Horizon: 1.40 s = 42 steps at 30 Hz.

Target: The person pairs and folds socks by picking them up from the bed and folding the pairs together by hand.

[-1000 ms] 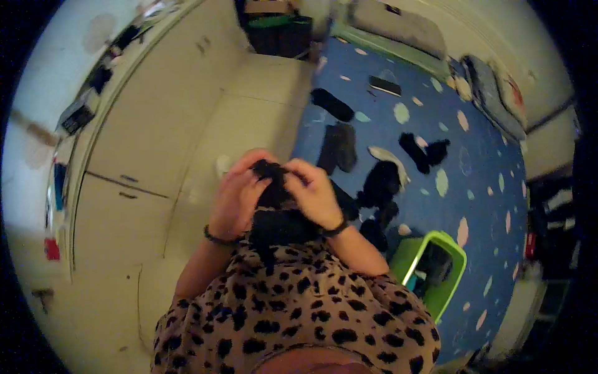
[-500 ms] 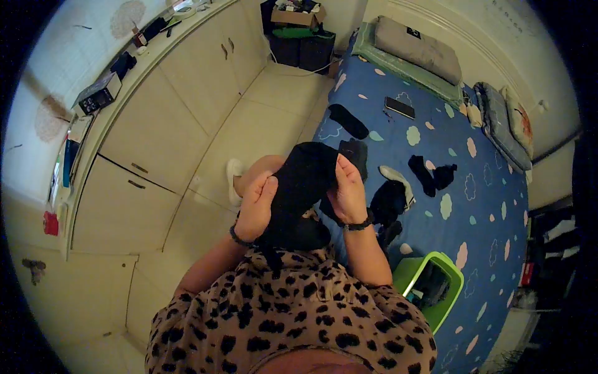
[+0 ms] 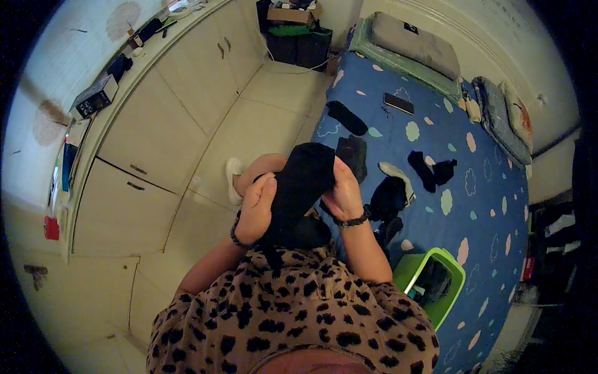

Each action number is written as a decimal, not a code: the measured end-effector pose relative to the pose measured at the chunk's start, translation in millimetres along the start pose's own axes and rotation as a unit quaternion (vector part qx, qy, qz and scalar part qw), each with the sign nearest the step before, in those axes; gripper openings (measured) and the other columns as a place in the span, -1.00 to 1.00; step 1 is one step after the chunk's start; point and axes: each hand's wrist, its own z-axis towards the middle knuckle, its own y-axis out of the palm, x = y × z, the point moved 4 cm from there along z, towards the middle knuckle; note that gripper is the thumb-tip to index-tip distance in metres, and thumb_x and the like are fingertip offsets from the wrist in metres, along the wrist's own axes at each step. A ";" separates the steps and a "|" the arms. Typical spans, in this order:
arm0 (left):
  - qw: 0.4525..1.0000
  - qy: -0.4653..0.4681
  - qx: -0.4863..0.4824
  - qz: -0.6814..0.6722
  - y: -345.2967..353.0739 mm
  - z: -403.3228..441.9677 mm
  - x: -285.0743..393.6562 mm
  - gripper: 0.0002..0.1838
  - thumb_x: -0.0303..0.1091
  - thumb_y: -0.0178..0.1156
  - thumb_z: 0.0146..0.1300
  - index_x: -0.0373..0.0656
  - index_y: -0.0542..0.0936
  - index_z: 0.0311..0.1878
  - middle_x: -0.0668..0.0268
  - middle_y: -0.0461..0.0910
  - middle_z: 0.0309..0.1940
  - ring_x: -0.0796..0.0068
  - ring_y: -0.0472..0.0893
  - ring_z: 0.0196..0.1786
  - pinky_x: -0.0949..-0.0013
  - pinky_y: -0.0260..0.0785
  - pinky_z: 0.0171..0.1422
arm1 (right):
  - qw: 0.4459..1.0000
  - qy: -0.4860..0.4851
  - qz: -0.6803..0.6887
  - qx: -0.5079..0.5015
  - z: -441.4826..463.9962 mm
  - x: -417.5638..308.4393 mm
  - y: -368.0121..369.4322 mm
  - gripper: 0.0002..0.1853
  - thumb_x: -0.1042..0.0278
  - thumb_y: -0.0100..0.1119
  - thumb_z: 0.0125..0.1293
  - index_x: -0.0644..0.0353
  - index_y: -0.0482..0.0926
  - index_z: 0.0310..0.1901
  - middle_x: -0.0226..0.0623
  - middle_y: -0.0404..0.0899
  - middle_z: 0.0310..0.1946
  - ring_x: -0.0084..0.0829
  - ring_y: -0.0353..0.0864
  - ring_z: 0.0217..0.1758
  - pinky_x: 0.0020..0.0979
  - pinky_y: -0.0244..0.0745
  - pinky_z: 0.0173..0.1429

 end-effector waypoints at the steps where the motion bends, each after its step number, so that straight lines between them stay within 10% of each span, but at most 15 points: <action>1: 1.000 -0.008 0.002 0.002 -0.5 0.3 1.1 -0.77 -0.33 -0.13 0.48 -0.27 0.43 -0.22 0.49 0.32 -0.43 0.73 0.26 -0.31 0.58 0.18 -0.19 | 1.000 0.003 0.008 -0.005 0.4 0.9 0.1 -0.57 0.13 -0.07 0.44 0.33 0.48 0.11 -0.25 0.57 0.05 -0.41 0.56 0.06 -0.38 0.44 0.18; 5: 0.994 0.046 0.069 0.065 0.3 3.4 16.6 -0.85 -0.38 -0.02 0.42 -0.28 0.44 -0.14 0.41 0.41 -0.38 0.68 0.35 -0.27 0.55 0.24 -0.11 | 0.999 0.017 0.031 0.026 -2.5 1.3 1.4 -0.69 0.26 -0.04 0.43 0.29 0.51 0.04 -0.32 0.61 -0.08 -0.51 0.56 -0.05 -0.47 0.45 0.08; 8: 0.894 0.236 0.121 0.362 14.3 2.3 69.2 -0.80 -0.46 0.09 0.33 -0.26 0.43 -0.02 0.39 0.47 -0.22 0.65 0.44 -0.14 0.47 0.34 0.07 | 0.989 -0.037 -0.139 0.044 2.8 14.3 -20.2 -0.85 0.40 0.06 0.35 0.25 0.52 -0.12 -0.43 0.58 -0.25 -0.62 0.50 -0.20 -0.55 0.42 -0.09; 10: 0.986 0.062 -0.027 0.154 31.0 6.7 60.3 -0.71 -0.58 0.20 0.19 -0.26 0.41 -0.03 0.37 0.46 -0.23 0.64 0.45 -0.15 0.52 0.35 0.01 | 0.925 -0.103 -0.364 0.036 -8.5 -0.5 9.7 -0.94 0.49 0.15 0.25 0.24 0.50 -0.26 -0.49 0.51 -0.39 -0.67 0.42 -0.32 -0.58 0.37 -0.21; 18: 0.999 0.006 0.020 -0.039 13.9 18.8 14.3 -0.82 -0.58 0.15 0.26 -0.32 0.45 -0.09 0.32 0.52 -0.21 0.61 0.54 -0.13 0.54 0.42 -0.06 | 0.921 -0.067 -0.384 0.016 -16.0 -15.7 18.0 -0.93 0.47 0.15 0.29 0.27 0.52 -0.25 -0.58 0.49 -0.34 -0.75 0.39 -0.35 -0.66 0.32 -0.22; 23: 0.852 -0.234 -0.093 -0.459 15.1 8.6 7.9 -0.66 -0.39 -0.14 0.42 -0.32 0.40 0.17 0.20 0.49 0.11 0.33 0.53 0.12 0.23 0.40 0.22 | 0.995 0.097 -0.004 -0.034 -16.0 4.9 0.3 -0.82 0.31 0.12 0.36 0.26 0.49 -0.16 -0.43 0.57 -0.29 -0.64 0.51 -0.29 -0.61 0.41 -0.16; 29: 0.876 -0.221 -0.129 -0.409 1.6 1.9 18.9 -0.78 -0.36 -0.06 0.43 -0.26 0.48 -0.01 0.28 0.56 -0.11 0.47 0.55 -0.01 0.36 0.40 0.16 | 0.969 0.093 0.199 -0.110 -21.1 2.9 25.3 -0.82 0.32 0.09 0.38 0.26 0.44 -0.15 -0.27 0.59 -0.23 -0.46 0.60 -0.18 -0.46 0.51 -0.06; 42: 0.966 -0.106 -0.150 -0.181 -10.9 5.0 39.6 -0.89 -0.44 -0.02 0.36 -0.18 0.45 -0.10 0.40 0.52 -0.23 0.58 0.52 -0.13 0.43 0.37 0.02 | 0.988 0.042 0.105 -0.108 -21.2 1.4 20.7 -0.80 0.29 0.09 0.38 0.24 0.42 -0.12 -0.29 0.57 -0.18 -0.43 0.59 -0.09 -0.42 0.49 0.04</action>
